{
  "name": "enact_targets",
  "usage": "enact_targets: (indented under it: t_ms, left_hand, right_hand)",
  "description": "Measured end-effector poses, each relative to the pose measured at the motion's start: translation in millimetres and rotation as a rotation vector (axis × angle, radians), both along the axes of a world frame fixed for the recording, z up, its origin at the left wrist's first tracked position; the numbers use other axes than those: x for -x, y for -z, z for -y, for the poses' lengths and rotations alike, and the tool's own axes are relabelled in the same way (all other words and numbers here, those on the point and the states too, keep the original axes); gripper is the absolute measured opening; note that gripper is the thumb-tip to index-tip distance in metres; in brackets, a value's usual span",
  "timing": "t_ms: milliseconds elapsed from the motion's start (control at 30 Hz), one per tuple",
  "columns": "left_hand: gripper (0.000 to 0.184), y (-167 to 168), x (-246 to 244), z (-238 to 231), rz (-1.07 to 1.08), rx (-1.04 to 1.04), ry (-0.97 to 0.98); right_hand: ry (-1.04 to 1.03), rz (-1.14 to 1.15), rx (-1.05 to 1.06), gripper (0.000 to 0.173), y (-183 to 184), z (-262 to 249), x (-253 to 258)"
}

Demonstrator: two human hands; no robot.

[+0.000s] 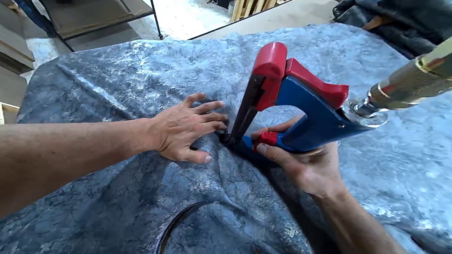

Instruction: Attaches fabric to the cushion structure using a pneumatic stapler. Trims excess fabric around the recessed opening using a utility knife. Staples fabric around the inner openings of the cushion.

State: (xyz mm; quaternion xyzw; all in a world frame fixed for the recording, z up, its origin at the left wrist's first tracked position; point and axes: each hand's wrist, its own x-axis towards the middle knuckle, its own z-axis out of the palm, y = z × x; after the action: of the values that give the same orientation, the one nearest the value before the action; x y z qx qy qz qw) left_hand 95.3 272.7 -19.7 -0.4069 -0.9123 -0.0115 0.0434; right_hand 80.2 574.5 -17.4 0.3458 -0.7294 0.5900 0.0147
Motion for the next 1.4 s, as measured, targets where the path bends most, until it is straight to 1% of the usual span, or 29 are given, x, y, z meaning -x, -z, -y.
enact_targets:
  t_ms: [167, 400, 600, 867, 967, 1033, 1133, 1200, 1267, 1333, 1400]
  left_hand:
    - [0.083, 0, 1, 1, -0.009, 0.009, -0.007]
    - [0.087, 2, 1, 0, -0.02, 0.006, -0.003]
    - [0.088, 5, 1, 1, -0.02, -0.029, -0.037]
    - [0.088, 4, 2, 3, -0.012, -0.042, -0.049]
    - [0.09, 4, 3, 2, -0.015, -0.014, -0.063]
    - [0.088, 2, 4, 1, -0.012, 0.019, -0.07]
    - [0.087, -2, 4, 5, -0.044, 0.036, -0.114]
    - [0.084, -6, -8, 6, -0.112, -0.001, -0.211]
    - [0.077, -24, -36, 10, -0.207, -0.084, -0.36]
    - [0.072, -44, -95, 24, -0.272, -0.19, -0.561]
    - [0.068, -43, -182, 54, -0.317, -0.255, -0.79]
  right_hand:
    - [0.031, -0.032, 0.002, 0.033, 0, 6, -3]
    - [0.088, -0.018, 0.005, 0.027, -2, 12, -9]
    - [0.182, 0.022, -0.048, 0.024, -6, 9, -11]
    - [0.146, 0.004, -0.091, 0.026, -13, 8, -8]
    - [0.1, 0.082, -0.029, 0.025, -6, 2, 6]
    - [0.108, 0.199, 0.002, 0.023, -4, -3, 17]
    - [0.096, 0.299, 0.135, 0.022, -11, -6, 27]
    - [0.14, 0.309, 0.214, 0.021, -30, -11, 12]
    - [0.194, 0.284, 0.269, 0.021, -65, -24, -10]
    - [0.22, 0.198, 0.319, 0.021, -104, -47, -28]
    - [0.255, 0.088, 0.374, 0.022, -140, -75, -46]
